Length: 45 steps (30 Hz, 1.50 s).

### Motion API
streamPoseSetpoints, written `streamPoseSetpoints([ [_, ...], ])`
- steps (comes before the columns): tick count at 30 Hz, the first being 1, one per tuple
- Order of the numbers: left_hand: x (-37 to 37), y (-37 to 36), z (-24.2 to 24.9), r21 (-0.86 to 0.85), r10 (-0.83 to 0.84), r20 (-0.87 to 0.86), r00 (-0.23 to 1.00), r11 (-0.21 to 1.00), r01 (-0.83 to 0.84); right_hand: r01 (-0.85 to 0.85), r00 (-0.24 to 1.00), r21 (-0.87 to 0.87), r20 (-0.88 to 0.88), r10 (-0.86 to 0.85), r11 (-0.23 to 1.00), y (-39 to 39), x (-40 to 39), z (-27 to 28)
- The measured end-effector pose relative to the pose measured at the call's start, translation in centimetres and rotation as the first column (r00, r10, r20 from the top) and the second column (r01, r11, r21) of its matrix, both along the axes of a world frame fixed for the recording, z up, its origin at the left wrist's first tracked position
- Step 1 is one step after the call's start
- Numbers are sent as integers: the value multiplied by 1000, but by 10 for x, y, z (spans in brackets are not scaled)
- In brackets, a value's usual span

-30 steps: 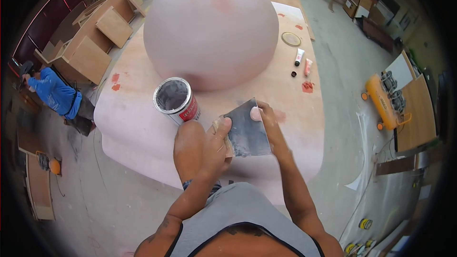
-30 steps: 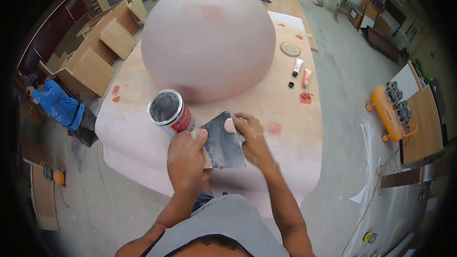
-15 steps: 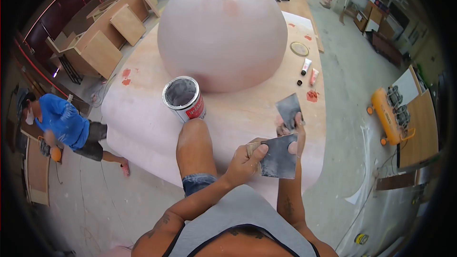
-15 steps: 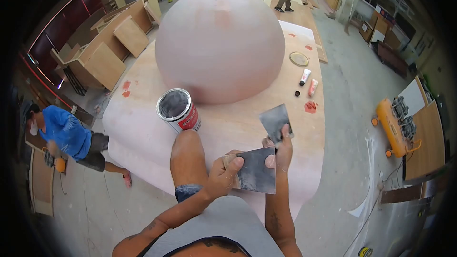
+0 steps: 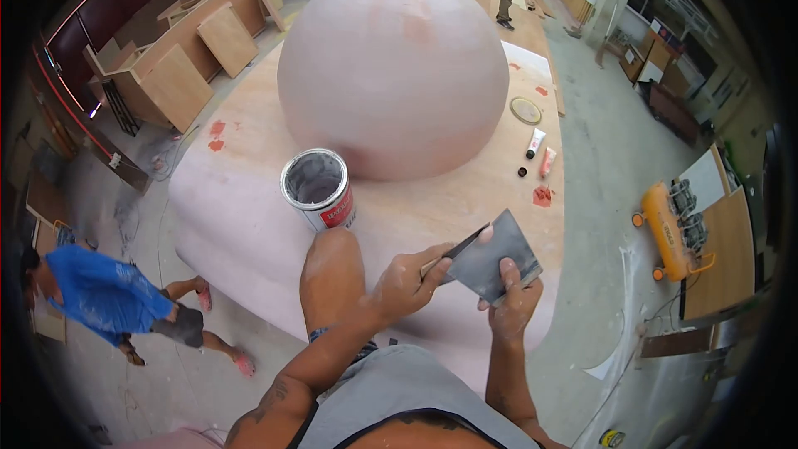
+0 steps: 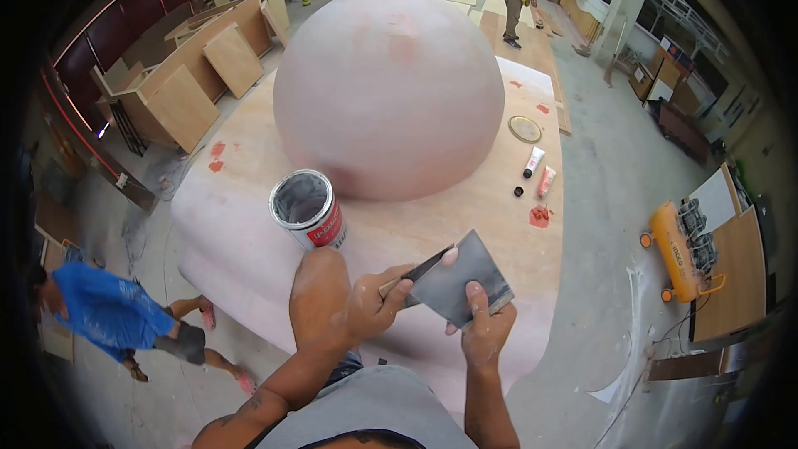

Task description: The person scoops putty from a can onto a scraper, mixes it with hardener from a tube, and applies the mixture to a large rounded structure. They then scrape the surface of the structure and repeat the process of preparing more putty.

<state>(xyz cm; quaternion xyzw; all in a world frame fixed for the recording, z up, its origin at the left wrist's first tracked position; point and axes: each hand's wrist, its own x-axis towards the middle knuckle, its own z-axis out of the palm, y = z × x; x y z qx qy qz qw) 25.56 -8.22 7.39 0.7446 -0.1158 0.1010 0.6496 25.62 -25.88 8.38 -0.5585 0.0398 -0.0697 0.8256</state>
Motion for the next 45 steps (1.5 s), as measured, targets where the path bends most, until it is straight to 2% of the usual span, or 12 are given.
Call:
streamPoseSetpoints([
  [3, 21, 26, -12, 242, -126, 147, 981, 966, 88, 28, 998, -138, 65, -20, 990, -1, 32, 18],
  [5, 35, 35, -40, 576, -447, 243, 861, 780, 243, 18, 991, -249, 133, 16, 968, 7, 67, 43],
  [6, 42, 38, -46, 570, -444, 247, 861, 785, 242, -16, 986, -333, 150, 70, 943, 10, 87, 57],
  [8, 60, 36, -59, 365, -495, -67, 867, 796, 483, -121, 955, -600, 146, 257, 791, 16, 142, 68],
  [10, 88, 34, -85, 366, -471, -134, 872, 794, 485, -277, 892, -673, 85, 444, 686, 46, 188, 91],
  [12, 113, 28, -110, 71, -468, -208, 859, 868, 491, -308, 873, -921, -174, 456, 238, 75, 240, 122],
  [14, 129, 25, -136, -21, -468, -189, 863, 881, 473, -120, 814, -987, -34, 580, 110, 119, 295, 139],
  [16, 135, 24, -155, 7, -415, -170, 894, 907, 422, 452, 600, -886, 216, 770, -104, 153, 365, 151],
  [20, 135, 39, -145, 97, -384, -186, 904, 909, 406, 507, 666, -792, 109, 738, -340, 223, 464, 169],
  [26, 142, 59, -136, 18, -290, -186, 939, 954, 298, 522, 691, -779, 148, 708, -347, 259, 559, 145],
  [36, 140, 50, -141, 46, -311, -180, 933, 945, 324, 497, 809, -801, 289, 512, -334, 247, 472, 88],
  [45, 131, 44, -138, 137, -311, -202, 929, 930, 341, 704, 671, -672, 525, 524, -228, 225, 391, 1],
])
